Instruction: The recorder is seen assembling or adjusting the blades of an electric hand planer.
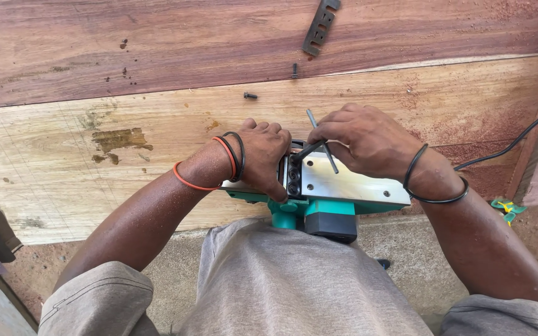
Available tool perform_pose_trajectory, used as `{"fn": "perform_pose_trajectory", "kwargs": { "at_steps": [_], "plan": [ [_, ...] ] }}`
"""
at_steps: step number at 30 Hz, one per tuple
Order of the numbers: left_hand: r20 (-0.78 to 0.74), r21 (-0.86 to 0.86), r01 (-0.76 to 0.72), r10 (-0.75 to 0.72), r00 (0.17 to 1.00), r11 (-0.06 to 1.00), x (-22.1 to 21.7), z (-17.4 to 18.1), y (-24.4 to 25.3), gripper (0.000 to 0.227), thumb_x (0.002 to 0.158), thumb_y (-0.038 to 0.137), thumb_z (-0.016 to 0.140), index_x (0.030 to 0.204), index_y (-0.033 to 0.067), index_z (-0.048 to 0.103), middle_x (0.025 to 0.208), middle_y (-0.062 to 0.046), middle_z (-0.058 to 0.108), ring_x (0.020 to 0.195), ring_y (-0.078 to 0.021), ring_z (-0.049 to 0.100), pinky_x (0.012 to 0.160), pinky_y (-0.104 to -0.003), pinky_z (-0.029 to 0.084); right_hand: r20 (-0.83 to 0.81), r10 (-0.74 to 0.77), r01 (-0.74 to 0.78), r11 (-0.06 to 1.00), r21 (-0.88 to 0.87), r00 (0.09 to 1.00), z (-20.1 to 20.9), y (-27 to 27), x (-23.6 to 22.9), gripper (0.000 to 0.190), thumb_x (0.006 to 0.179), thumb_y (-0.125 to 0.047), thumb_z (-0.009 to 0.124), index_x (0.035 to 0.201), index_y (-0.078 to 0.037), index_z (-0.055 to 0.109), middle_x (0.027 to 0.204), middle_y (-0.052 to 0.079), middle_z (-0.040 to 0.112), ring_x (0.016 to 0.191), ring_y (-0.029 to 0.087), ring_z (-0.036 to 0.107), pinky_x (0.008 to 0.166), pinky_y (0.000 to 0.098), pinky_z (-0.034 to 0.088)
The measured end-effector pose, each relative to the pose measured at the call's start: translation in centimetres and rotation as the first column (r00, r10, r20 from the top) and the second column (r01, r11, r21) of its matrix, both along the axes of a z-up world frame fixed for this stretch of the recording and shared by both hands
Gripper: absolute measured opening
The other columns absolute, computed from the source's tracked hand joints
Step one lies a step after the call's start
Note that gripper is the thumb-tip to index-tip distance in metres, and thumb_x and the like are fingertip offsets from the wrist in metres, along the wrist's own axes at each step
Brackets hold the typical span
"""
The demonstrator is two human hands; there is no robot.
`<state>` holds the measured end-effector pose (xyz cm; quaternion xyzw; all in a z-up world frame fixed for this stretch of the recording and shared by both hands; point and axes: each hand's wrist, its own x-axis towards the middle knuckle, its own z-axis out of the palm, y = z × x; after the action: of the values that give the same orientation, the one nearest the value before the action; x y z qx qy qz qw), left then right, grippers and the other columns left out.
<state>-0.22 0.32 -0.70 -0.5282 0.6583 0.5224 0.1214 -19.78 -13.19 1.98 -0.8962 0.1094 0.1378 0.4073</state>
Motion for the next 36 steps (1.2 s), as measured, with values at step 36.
{"fn": "perform_pose_trajectory", "kwargs": {
  "at_steps": [36],
  "plan": [
    [-0.011, -0.034, -0.040, 0.040, 0.999, 0.999, 0.2, -0.5, 0.8, 0.107, 0.051, 0.066, 0.086, 0.130, 0.0012, 0.057, 0.132, -0.019, 0.057, 0.129, -0.0336, 0.053, 0.110, -0.049, 0.036, -0.329, 0.001, -0.061, 0.983, -0.171, 0.944, -2.5, 5.4, 3.4, 0.024, 0.087, -0.032, 0.067, 0.089, -0.011, 0.076, 0.085, 0.016, 0.072, 0.089, 0.037, 0.068, 0.081, 0.0509, 0.051]
  ]
}}
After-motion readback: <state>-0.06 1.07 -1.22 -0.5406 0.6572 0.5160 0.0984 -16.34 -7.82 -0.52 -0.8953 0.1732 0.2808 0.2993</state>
